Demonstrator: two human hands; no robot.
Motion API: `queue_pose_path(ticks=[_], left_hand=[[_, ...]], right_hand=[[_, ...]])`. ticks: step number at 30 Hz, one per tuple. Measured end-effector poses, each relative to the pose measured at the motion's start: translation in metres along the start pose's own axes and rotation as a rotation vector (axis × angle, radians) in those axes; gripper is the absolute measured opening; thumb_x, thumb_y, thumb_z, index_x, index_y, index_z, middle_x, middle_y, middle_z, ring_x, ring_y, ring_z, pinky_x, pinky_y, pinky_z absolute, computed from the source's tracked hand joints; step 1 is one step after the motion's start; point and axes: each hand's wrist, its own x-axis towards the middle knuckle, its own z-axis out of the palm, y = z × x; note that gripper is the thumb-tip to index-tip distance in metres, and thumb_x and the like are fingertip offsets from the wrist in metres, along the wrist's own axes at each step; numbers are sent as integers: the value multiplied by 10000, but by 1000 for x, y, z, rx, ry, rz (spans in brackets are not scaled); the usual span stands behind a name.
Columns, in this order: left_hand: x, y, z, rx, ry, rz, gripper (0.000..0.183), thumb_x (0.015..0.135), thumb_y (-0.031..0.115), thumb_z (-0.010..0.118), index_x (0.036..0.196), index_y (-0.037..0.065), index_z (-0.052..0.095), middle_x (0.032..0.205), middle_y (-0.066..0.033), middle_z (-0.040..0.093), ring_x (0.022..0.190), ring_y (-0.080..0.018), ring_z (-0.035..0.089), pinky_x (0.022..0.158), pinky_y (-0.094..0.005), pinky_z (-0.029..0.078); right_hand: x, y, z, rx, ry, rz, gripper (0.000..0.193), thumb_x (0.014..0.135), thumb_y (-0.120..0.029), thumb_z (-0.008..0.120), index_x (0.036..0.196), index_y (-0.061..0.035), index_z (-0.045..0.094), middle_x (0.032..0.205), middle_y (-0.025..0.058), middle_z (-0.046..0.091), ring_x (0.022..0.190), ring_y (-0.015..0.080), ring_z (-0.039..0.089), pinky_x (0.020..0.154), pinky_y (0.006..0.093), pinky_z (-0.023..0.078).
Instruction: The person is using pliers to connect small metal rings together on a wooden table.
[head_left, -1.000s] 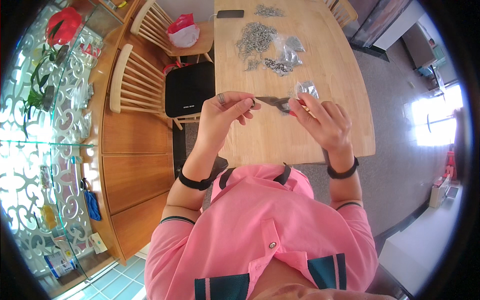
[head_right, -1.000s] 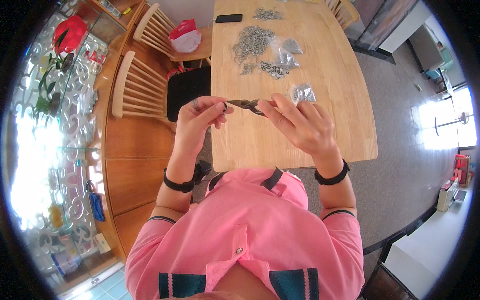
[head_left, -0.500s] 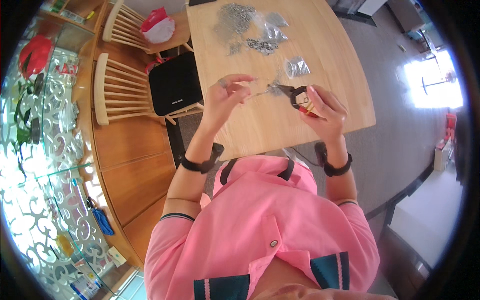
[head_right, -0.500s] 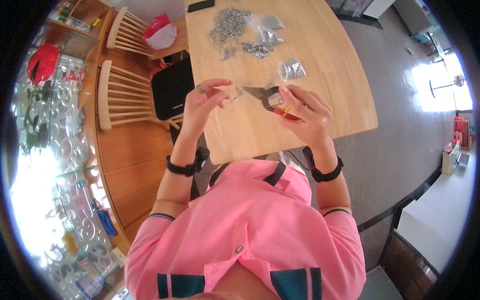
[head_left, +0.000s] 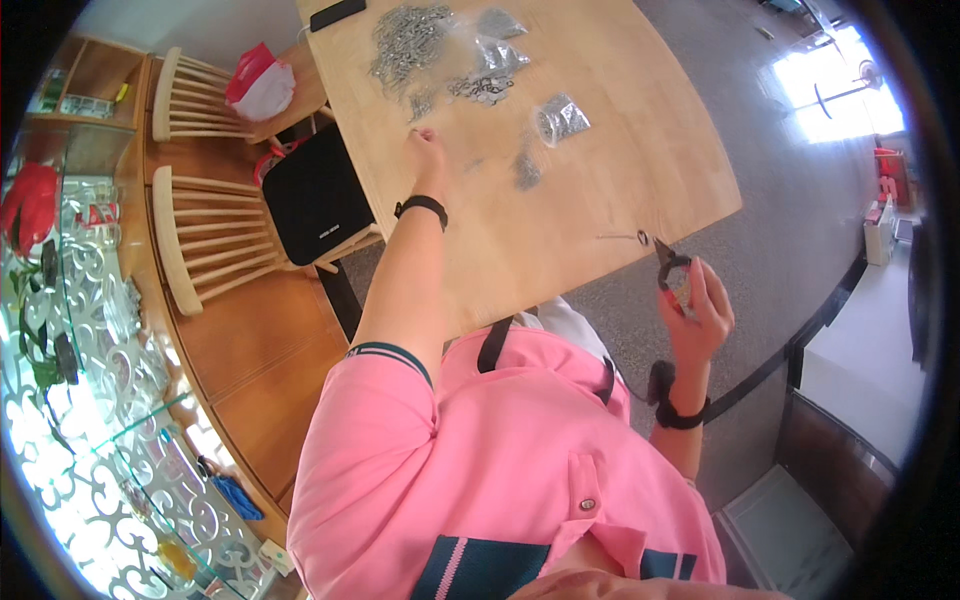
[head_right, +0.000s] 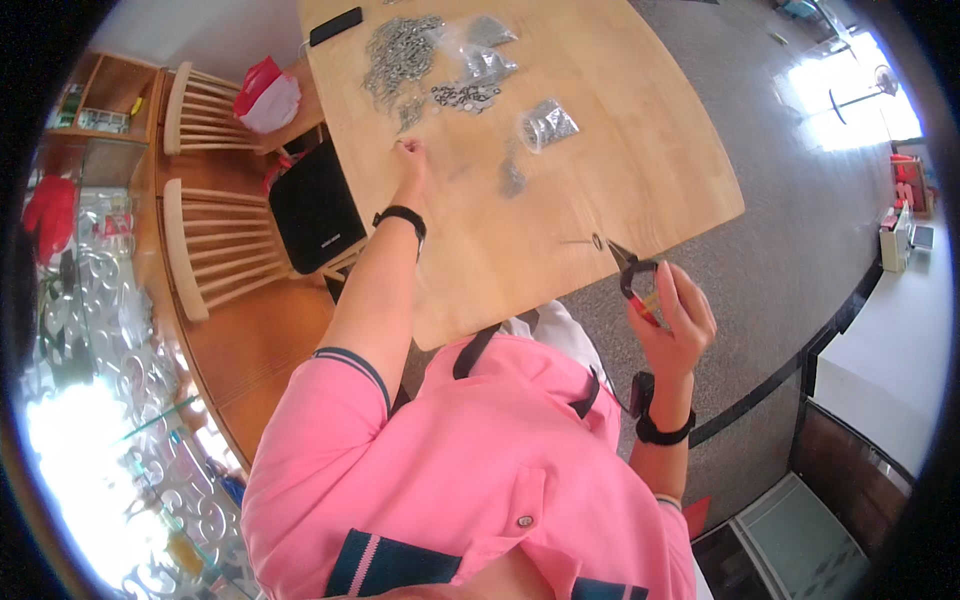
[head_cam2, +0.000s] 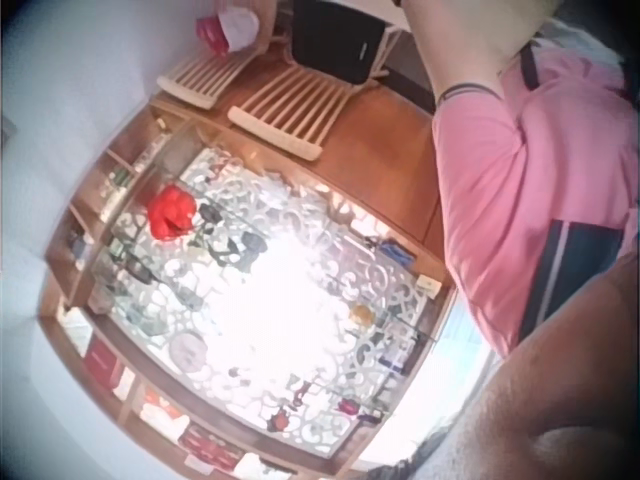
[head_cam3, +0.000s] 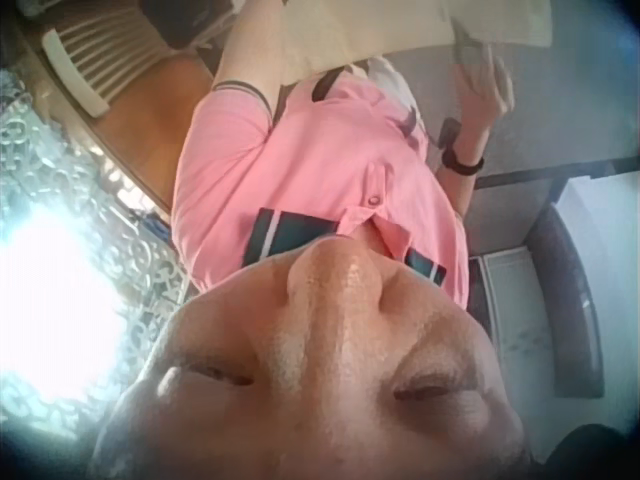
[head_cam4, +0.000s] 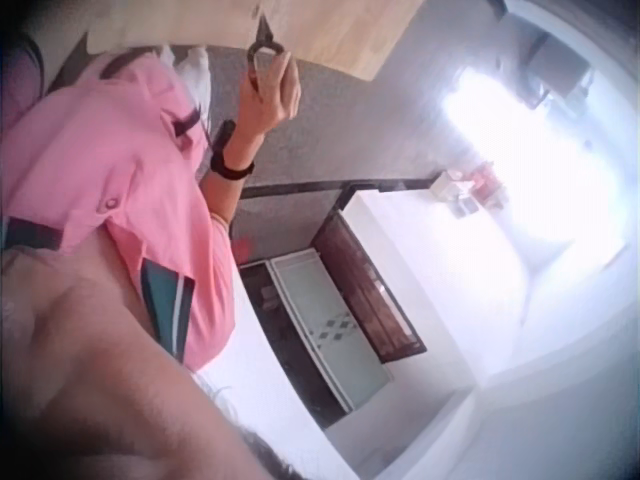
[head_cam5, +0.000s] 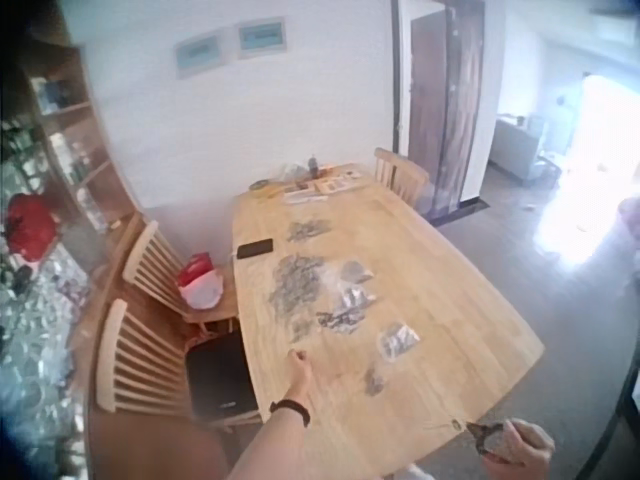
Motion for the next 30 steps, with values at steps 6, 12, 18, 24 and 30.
queue_pose_path(ticks=[6,12,18,24,30], left_hand=[[29,22,26,51,-21,-24,151,786,163,694,795,15,664,748,-131,682,687,-247,662,621,-370,510],[54,1,36,277,-59,-137,206,773,232,715,797,28,729,774,-168,706,740,-306,704,623,-407,532],[36,13,11,439,-274,-102,209,783,213,705,886,31,718,843,-147,712,710,-255,697,580,-359,534],[-55,121,-91,-378,-597,-430,207,816,148,717,1012,89,693,821,3,676,670,-73,606,558,-201,451],[-138,213,-196,-869,-627,-470,143,854,105,671,991,64,676,877,-14,671,619,-49,530,517,-178,375]], right_hand=[[-23,-2,-19,-141,5,93,539,526,29,781,1057,3,686,1014,163,682,855,281,674,766,333,530],[-16,-5,-19,-105,6,84,540,522,25,778,1054,2,687,1013,157,684,848,276,674,759,333,531],[10,-10,3,1,-32,-32,526,531,11,784,1048,3,686,989,160,682,824,278,671,724,333,531],[42,-25,35,185,-84,-139,514,558,0,778,1063,-25,689,972,145,679,783,279,666,686,327,525],[63,-50,69,456,-125,-238,584,565,35,763,1134,-55,670,982,132,680,798,263,665,690,310,530]])
